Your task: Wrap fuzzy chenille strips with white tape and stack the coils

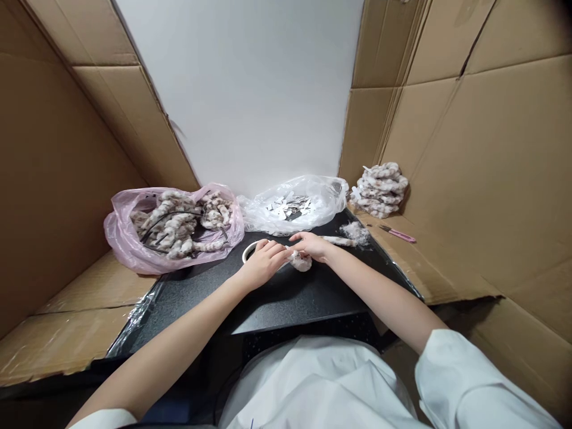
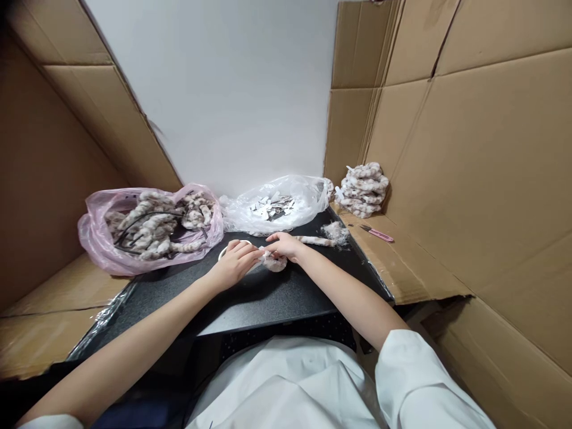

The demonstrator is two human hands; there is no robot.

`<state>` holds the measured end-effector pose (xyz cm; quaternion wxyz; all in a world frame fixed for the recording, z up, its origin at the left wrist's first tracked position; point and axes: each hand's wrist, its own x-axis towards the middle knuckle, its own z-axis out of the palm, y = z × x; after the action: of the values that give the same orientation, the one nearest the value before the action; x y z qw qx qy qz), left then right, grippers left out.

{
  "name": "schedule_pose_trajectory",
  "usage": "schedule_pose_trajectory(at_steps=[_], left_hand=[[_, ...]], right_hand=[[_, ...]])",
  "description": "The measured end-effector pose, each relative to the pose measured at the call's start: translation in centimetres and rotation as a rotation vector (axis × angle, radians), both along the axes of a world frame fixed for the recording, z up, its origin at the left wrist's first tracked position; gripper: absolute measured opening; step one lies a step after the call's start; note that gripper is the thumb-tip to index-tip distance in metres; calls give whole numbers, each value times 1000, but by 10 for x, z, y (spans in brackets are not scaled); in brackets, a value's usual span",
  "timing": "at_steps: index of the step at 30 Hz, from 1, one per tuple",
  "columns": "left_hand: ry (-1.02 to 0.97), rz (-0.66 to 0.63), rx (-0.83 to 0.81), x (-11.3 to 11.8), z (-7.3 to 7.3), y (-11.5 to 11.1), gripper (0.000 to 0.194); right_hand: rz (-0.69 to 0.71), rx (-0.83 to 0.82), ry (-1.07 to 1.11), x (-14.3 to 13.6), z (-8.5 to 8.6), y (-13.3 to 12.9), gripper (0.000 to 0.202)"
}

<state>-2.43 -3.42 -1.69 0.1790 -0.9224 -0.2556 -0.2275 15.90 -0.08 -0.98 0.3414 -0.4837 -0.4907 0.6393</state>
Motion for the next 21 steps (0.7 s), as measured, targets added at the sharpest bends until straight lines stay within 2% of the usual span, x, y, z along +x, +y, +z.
schedule_pose_trajectory(at_steps=[6, 15, 21], left_hand=[[-86, -86, -210, -2, 1, -3, 28], [-239, -122, -501, 4, -4, -5, 21], [-294, -102, -529, 5, -3, -7, 17]], right_hand=[[-14, 87, -18, 4, 5, -4, 37], [-95, 164, 37, 1, -8, -1, 35], [-151, 179, 68, 1, -8, -2, 39]])
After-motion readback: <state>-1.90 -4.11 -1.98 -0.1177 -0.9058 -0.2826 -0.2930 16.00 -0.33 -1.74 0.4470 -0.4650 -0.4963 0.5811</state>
